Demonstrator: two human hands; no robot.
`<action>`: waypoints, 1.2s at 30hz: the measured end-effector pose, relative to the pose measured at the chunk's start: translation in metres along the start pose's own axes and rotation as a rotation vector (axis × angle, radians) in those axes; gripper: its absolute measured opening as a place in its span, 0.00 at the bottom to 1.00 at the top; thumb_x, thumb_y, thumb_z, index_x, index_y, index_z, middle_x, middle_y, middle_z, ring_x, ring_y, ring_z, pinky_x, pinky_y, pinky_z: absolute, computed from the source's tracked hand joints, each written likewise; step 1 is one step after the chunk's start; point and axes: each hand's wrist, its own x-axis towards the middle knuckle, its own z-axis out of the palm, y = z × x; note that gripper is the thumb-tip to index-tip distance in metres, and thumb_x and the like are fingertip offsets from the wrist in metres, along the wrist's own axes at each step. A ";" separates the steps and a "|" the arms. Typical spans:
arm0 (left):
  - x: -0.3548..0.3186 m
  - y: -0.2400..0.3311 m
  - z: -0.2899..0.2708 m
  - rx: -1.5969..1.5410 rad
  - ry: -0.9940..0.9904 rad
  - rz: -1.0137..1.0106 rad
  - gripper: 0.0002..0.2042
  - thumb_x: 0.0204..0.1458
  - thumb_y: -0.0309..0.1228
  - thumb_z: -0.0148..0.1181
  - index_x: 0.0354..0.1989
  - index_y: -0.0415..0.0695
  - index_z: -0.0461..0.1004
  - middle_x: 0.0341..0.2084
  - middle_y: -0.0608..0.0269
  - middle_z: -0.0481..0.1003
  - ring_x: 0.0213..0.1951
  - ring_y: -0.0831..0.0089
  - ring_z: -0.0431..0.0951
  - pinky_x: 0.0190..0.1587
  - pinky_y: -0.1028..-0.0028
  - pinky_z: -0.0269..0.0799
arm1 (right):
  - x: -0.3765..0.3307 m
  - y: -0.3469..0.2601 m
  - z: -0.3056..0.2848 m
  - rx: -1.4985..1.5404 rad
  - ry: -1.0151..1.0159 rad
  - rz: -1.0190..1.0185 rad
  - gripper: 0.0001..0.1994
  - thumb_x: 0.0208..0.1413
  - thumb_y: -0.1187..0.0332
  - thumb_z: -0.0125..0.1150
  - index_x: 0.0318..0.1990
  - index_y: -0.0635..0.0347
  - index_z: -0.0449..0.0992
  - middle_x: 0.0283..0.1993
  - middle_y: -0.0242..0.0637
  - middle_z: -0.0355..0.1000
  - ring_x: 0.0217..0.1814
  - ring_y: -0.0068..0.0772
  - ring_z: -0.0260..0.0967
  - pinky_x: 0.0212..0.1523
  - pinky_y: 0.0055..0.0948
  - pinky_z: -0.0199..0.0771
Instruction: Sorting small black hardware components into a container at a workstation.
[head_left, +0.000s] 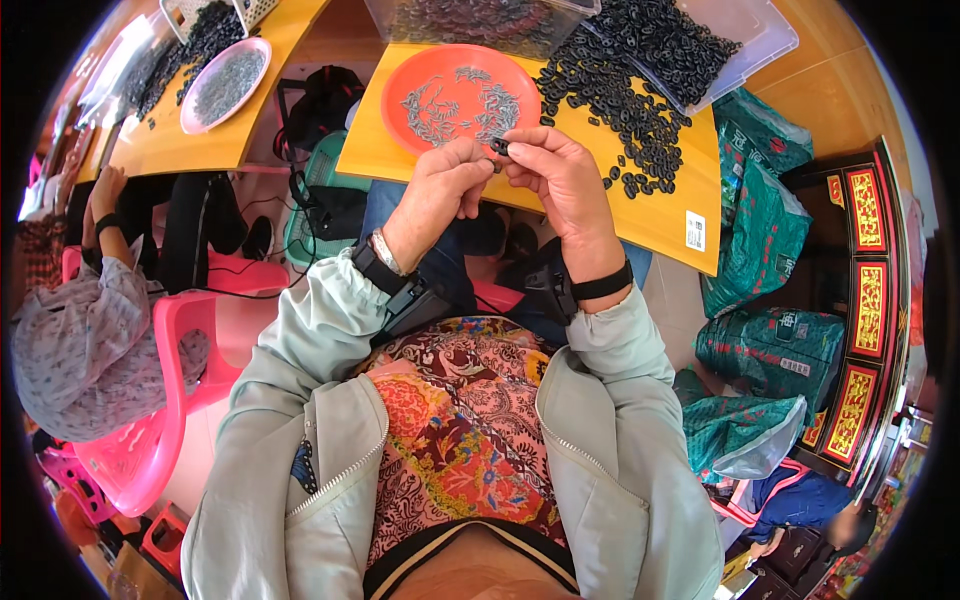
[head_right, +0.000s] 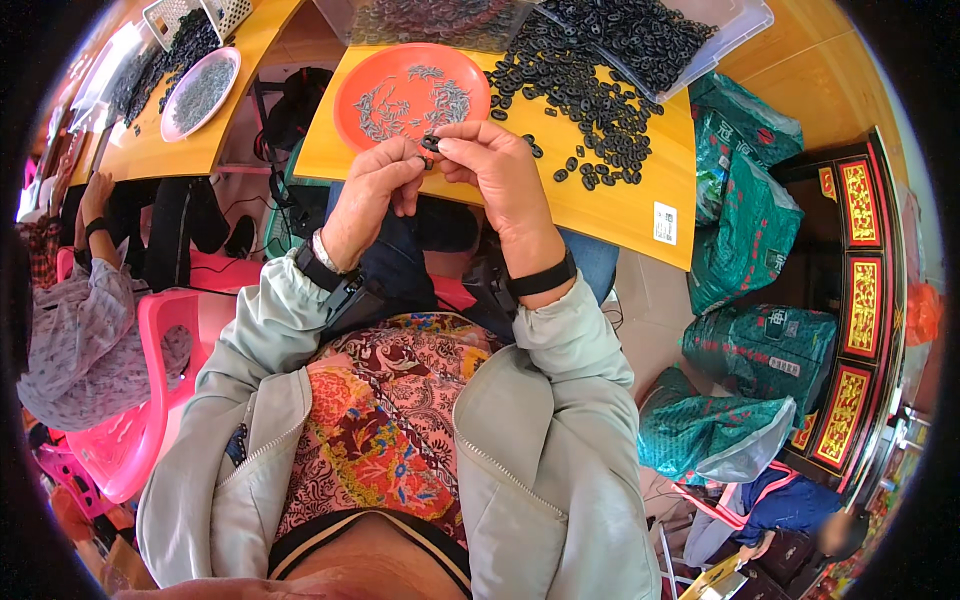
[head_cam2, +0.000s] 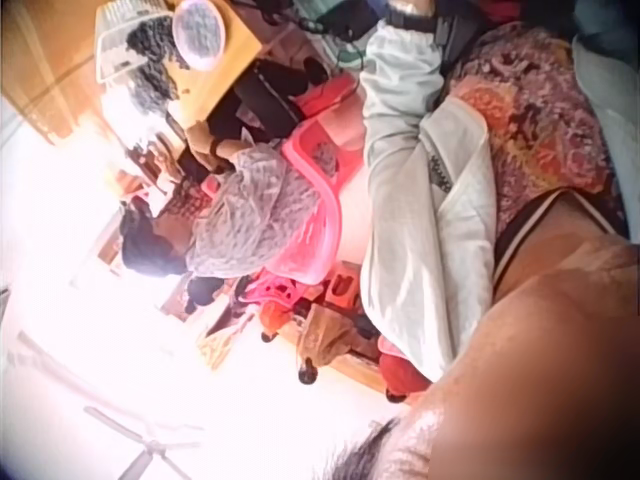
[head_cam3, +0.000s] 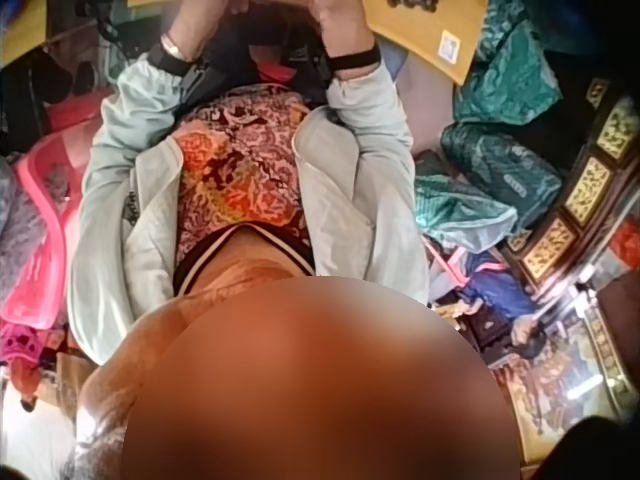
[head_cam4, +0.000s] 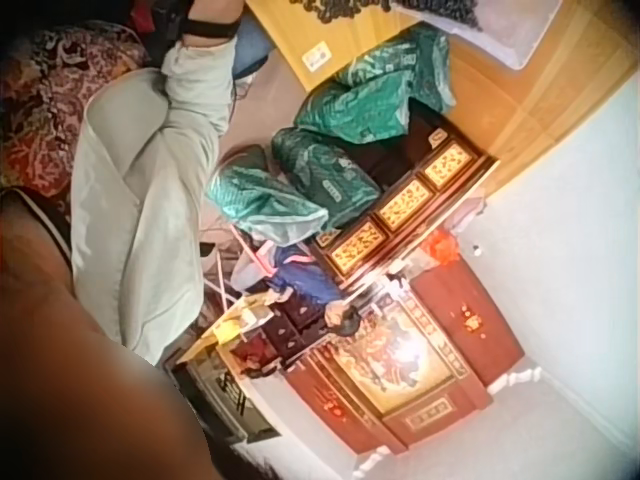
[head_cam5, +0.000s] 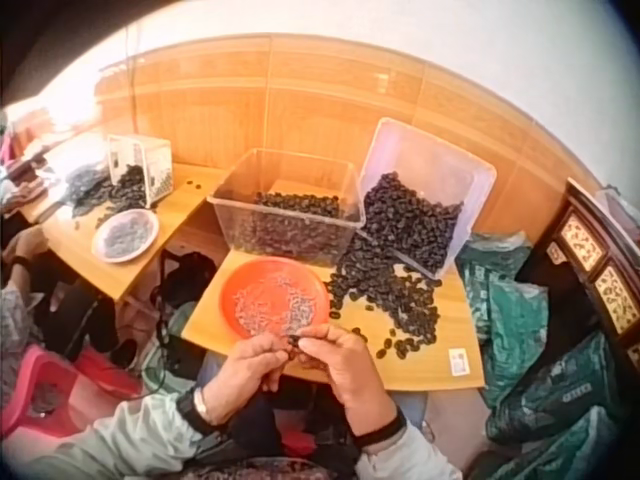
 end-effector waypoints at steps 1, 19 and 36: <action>0.000 0.000 0.000 0.000 0.002 -0.001 0.06 0.54 0.30 0.49 0.26 0.44 0.67 0.16 0.72 0.65 0.16 0.82 0.66 0.19 0.84 0.57 | -0.001 -0.001 0.001 -0.103 0.020 -0.059 0.07 0.51 0.73 0.58 0.38 0.63 0.76 0.29 0.32 0.74 0.29 0.19 0.69 0.32 0.17 0.70; -0.002 0.006 0.003 0.078 0.037 0.030 0.07 0.54 0.30 0.48 0.24 0.45 0.65 0.15 0.73 0.64 0.16 0.84 0.64 0.18 0.84 0.55 | -0.002 0.000 0.004 -0.306 -0.043 -0.188 0.06 0.49 0.76 0.59 0.36 0.66 0.76 0.30 0.32 0.73 0.30 0.17 0.68 0.32 0.16 0.68; -0.005 0.015 0.001 0.153 -0.041 0.128 0.06 0.55 0.32 0.50 0.33 0.42 0.66 0.20 0.71 0.65 0.21 0.84 0.65 0.24 0.84 0.58 | -0.015 -0.007 0.012 -0.186 -0.134 -0.161 0.14 0.47 0.80 0.60 0.43 0.64 0.69 0.35 0.33 0.72 0.34 0.18 0.69 0.37 0.16 0.70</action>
